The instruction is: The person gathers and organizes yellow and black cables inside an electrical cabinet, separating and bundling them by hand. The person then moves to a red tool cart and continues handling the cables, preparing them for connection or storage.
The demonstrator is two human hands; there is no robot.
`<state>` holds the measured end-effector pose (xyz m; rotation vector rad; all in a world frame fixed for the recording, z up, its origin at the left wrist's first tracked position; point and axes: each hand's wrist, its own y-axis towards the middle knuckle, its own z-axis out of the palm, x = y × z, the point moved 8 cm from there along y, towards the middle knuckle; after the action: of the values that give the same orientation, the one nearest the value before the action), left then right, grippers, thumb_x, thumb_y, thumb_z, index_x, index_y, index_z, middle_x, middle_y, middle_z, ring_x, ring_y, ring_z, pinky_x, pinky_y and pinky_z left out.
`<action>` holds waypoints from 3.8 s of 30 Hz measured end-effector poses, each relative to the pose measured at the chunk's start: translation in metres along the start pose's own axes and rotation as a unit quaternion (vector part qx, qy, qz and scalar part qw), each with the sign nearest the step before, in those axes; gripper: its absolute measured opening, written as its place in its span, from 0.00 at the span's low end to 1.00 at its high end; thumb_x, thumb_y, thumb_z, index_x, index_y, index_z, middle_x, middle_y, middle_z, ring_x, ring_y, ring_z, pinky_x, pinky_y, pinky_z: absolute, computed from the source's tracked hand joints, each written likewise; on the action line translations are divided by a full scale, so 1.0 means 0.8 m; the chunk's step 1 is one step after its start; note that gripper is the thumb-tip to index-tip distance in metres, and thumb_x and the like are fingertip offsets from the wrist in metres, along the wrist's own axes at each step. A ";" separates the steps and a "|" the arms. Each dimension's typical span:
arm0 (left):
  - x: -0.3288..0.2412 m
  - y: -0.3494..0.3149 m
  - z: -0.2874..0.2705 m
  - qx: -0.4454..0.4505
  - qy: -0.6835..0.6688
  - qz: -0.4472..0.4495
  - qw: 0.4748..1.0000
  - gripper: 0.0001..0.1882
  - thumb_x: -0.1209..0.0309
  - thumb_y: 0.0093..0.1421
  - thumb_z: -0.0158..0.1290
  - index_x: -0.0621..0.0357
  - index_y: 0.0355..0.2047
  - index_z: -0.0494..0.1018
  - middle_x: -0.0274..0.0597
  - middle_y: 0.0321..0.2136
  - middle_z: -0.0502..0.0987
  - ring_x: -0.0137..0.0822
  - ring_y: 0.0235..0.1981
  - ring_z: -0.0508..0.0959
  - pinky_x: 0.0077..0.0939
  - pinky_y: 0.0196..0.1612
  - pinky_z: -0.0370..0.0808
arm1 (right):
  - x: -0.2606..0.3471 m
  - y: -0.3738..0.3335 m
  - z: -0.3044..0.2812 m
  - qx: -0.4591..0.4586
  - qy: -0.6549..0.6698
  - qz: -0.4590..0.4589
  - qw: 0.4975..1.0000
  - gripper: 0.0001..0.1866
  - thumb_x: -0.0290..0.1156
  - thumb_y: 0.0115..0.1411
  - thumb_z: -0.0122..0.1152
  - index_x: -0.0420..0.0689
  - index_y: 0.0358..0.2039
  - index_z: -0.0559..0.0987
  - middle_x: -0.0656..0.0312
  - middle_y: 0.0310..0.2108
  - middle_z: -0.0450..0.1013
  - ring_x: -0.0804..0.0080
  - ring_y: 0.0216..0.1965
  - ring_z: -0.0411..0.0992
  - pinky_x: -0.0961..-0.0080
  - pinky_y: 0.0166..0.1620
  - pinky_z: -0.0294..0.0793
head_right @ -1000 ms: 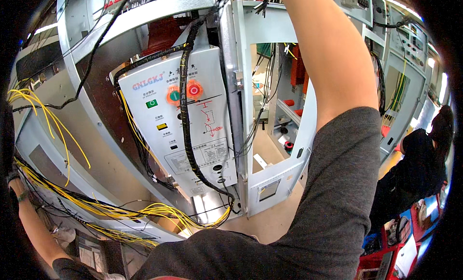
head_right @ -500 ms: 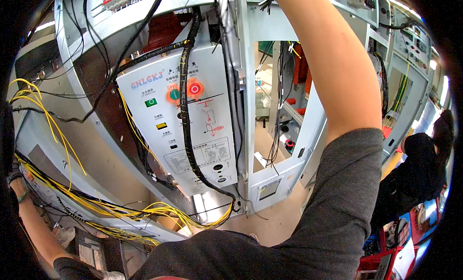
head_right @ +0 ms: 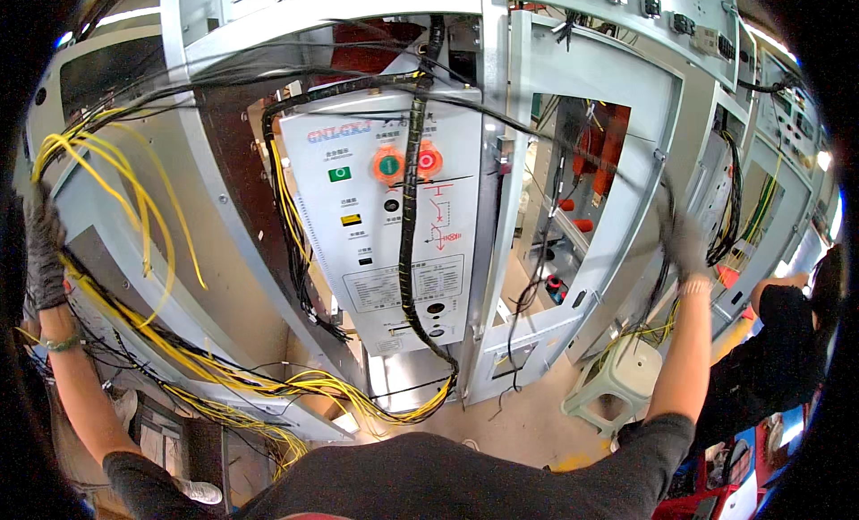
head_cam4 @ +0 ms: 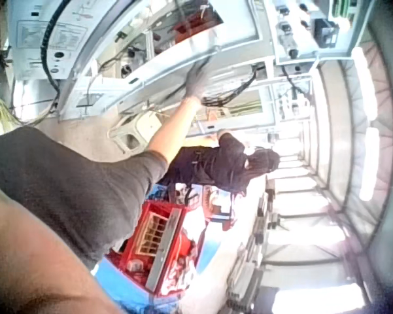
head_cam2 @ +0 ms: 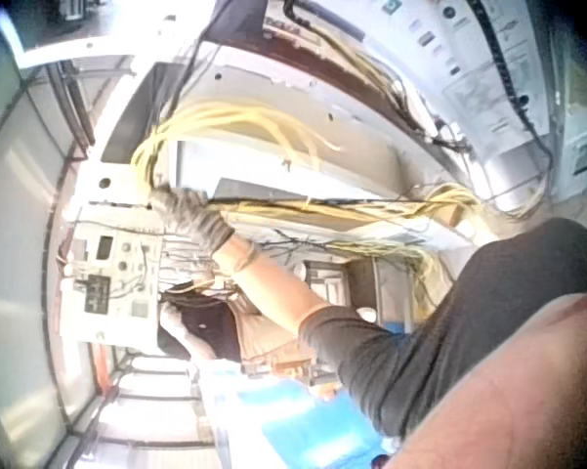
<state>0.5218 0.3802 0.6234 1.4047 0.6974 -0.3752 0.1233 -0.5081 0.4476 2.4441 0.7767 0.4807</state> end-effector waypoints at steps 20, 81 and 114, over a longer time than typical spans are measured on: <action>-0.246 -0.518 0.519 0.515 0.063 0.626 0.582 0.13 0.69 0.56 0.52 0.58 0.41 0.72 0.49 0.38 0.74 0.48 0.37 0.74 0.34 0.41 0.70 | 0.192 -0.314 -0.028 0.450 0.406 -0.171 0.777 0.28 0.56 0.55 0.51 0.39 0.33 0.76 0.62 0.19 0.72 0.76 0.23 0.71 0.76 0.29 0.70; -0.191 -0.962 0.316 0.845 -0.013 -0.381 0.375 0.15 0.57 0.61 0.45 0.56 0.33 0.69 0.29 0.17 0.65 0.23 0.15 0.64 0.18 0.17 0.61 | 0.039 -0.658 -0.109 0.120 0.330 -0.287 0.891 0.29 0.43 0.48 0.62 0.51 0.51 0.69 0.50 0.48 0.67 0.55 0.51 0.65 0.58 0.53 0.63; -0.450 -1.274 0.388 0.886 -0.065 -0.443 0.124 0.16 0.50 0.60 0.46 0.49 0.31 0.66 0.24 0.10 0.53 0.20 0.08 0.51 0.16 0.11 0.49 | -0.459 -0.861 -0.070 0.260 0.127 0.201 0.936 0.14 0.44 0.47 0.62 0.52 0.33 0.75 0.59 0.31 0.74 0.59 0.34 0.73 0.61 0.36 0.70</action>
<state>-0.3162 -0.1358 0.0794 2.7034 0.6153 -3.2169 -0.4795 -0.2323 0.0319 3.1040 0.5448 0.8481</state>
